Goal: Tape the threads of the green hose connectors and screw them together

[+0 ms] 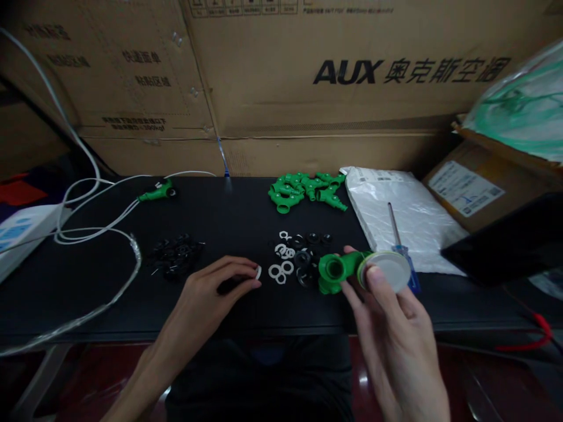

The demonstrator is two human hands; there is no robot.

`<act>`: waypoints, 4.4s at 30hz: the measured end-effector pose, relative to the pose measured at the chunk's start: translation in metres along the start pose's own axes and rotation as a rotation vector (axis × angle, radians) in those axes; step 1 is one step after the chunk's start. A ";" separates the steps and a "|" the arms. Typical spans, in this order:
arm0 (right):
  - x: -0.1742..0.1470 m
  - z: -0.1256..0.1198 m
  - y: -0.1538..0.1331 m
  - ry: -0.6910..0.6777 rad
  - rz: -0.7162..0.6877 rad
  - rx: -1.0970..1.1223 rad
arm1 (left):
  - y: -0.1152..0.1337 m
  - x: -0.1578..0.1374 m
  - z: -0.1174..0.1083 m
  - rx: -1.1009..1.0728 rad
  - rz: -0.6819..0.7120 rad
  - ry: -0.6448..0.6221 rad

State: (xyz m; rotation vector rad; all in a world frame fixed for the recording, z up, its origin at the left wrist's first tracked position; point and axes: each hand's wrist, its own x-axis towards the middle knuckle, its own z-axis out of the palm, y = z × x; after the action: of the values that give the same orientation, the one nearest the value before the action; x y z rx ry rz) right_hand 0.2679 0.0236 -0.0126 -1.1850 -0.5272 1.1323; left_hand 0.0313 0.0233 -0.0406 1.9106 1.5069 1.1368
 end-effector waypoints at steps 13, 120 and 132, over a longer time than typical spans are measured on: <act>-0.005 -0.007 0.012 -0.165 0.046 0.054 | 0.006 0.037 0.018 0.021 0.006 -0.055; 0.001 0.071 0.004 -0.814 -0.497 -0.770 | 0.008 -0.003 -0.028 -0.780 -0.622 -0.066; 0.002 0.071 0.004 -0.816 -0.515 -0.779 | 0.018 -0.001 -0.028 -0.743 -0.655 -0.038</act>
State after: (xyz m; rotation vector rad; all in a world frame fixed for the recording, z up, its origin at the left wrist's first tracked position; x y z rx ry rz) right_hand 0.2086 0.0571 0.0079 -1.0666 -1.9137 0.9315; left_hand 0.0186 0.0134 -0.0118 0.8514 1.2771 1.1054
